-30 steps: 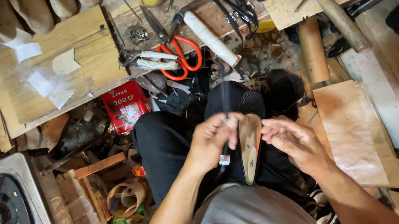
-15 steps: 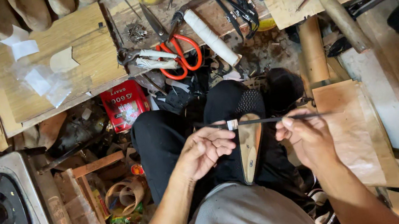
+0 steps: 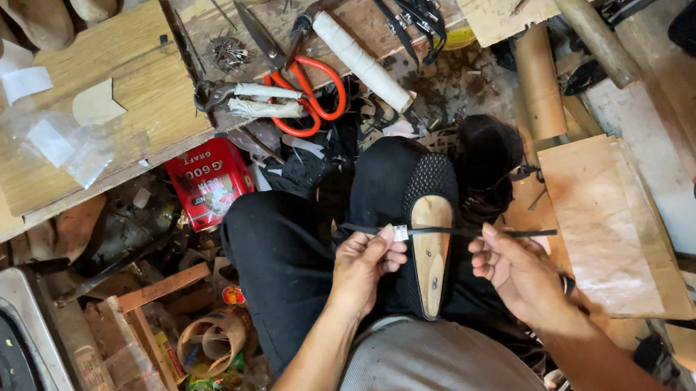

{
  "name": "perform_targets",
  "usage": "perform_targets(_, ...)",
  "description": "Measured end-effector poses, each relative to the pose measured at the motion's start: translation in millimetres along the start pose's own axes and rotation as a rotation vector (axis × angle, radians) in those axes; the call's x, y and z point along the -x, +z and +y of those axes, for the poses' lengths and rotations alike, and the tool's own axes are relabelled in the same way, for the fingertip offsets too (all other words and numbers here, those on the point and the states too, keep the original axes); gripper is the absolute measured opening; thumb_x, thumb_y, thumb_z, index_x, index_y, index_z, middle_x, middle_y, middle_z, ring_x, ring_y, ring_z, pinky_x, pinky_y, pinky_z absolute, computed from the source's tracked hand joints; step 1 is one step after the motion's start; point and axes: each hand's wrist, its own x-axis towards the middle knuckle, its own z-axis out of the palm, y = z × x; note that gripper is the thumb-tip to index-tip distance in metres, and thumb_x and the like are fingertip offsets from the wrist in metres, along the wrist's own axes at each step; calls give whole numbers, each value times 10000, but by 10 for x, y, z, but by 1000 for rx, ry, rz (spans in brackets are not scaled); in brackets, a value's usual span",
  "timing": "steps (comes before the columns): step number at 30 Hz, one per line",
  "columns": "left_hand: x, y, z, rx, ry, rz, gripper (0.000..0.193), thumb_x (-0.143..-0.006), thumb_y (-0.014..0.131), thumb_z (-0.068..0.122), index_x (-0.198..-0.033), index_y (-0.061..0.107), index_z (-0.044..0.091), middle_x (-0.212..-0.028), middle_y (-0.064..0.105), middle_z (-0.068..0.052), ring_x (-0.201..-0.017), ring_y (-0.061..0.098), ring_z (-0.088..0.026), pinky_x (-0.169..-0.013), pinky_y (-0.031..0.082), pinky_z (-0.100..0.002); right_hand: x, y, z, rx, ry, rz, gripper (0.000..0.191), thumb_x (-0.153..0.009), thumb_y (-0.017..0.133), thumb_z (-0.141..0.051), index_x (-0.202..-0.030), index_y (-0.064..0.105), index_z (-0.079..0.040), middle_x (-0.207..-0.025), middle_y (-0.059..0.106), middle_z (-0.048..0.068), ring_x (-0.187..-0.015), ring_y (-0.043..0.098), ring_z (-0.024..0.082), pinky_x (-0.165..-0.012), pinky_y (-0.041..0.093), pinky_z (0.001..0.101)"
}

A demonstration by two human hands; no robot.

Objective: The person uses a hammer to drive a black strap into the sole of a sandal, repeatedly tapping along the edge. They then attach a thin black strap across the insole and continue hammering to secure it.

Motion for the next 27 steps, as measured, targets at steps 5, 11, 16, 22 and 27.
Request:
perform_targets(5,62,30,-96,22,-78,18,137,-959,703,193,-916,733,66,-840,742,-47,-684,673,-105,-635,535,-247,1,-94,191,-2,104,14,164,-953,671,-222,-1031,693,-79,-918,726,75,-772,673,164,-689,548,332)
perform_targets(11,80,28,-179,-12,-60,23,111,-954,713,178,-930,698,71,-796,712,-19,-666,647,-89,-625,514,-236,6,-68,314,-14,78,2,173,-952,692,-215,-1049,688,-72,-922,723,81,-778,677,185,-710,554,360)
perform_targets(16,78,22,-213,-33,-40,18,117,-966,694,166,-939,657,59,-813,714,-38,-669,656,-98,-623,521,-242,42,-47,344,-63,80,-6,185,-948,683,-219,-1056,673,-69,-978,754,122,-878,721,221,-787,584,392)
perform_targets(22,90,4,-224,-71,-4,2,106,-975,665,139,-934,639,45,-830,718,-50,-676,659,-106,-634,537,-248,54,-59,375,-57,104,6,185,-947,683,-213,-1060,675,-66,-1006,756,131,-919,734,235,-834,585,416)
perform_targets(27,102,-2,-234,-77,15,2,113,-989,662,138,-940,642,39,-848,710,-55,-693,659,-107,-641,537,-250,62,-85,421,-93,84,2,179,-944,688,-210,-1063,678,-77,-1006,757,132,-919,730,239,-833,577,420)
